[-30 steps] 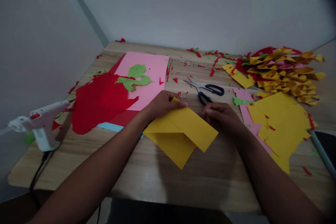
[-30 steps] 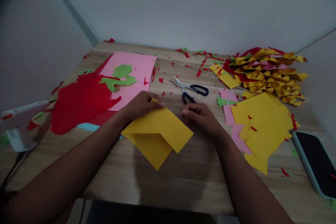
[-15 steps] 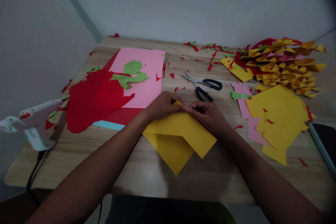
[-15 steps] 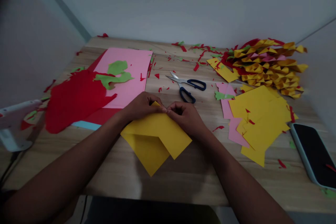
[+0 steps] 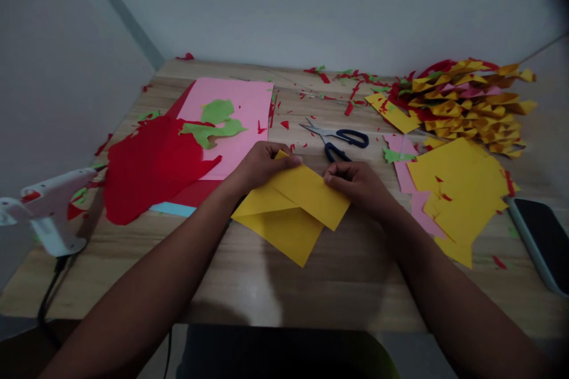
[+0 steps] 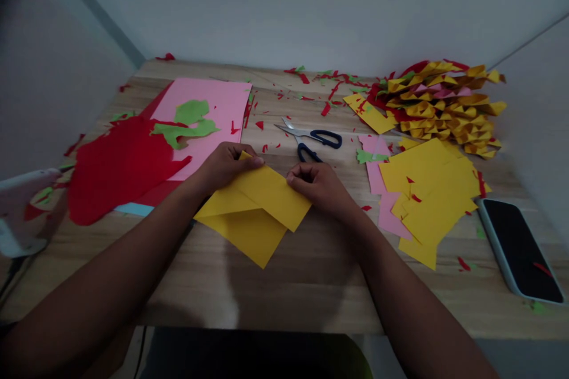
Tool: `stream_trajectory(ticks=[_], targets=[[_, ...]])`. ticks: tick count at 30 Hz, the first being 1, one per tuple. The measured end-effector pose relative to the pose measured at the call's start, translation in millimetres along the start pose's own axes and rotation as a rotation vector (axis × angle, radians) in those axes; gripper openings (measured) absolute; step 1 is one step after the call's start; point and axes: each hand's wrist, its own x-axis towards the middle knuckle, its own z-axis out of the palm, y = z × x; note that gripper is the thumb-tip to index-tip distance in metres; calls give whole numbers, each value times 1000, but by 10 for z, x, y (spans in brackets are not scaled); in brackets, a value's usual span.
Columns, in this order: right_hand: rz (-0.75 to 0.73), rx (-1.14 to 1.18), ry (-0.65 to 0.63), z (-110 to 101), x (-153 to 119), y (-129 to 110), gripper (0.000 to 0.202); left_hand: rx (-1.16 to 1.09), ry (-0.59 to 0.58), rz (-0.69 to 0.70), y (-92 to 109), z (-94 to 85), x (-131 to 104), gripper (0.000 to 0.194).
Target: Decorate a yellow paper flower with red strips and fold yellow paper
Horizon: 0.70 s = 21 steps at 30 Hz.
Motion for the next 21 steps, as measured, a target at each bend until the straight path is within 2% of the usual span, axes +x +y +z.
stream_trajectory(ticks=[4,9,15,18,21], targets=[[-19,-30,-36,-109,-3,21,25,-40,51,9,-1,3,9,35],[-41,-70,0,-246,-47,-65,24,-139,106,9,-3,-7,20,31],[-43,-66,-5,-468,-90,-74,22,-247,85,-37,11,-3,-1,35],[-84,48,51,-534,-60,-2,18,-222,102,-24,20,21,-14,36],[-145,203,105,-471,-24,51,17,-115,110,-1,17,60,-19,37]])
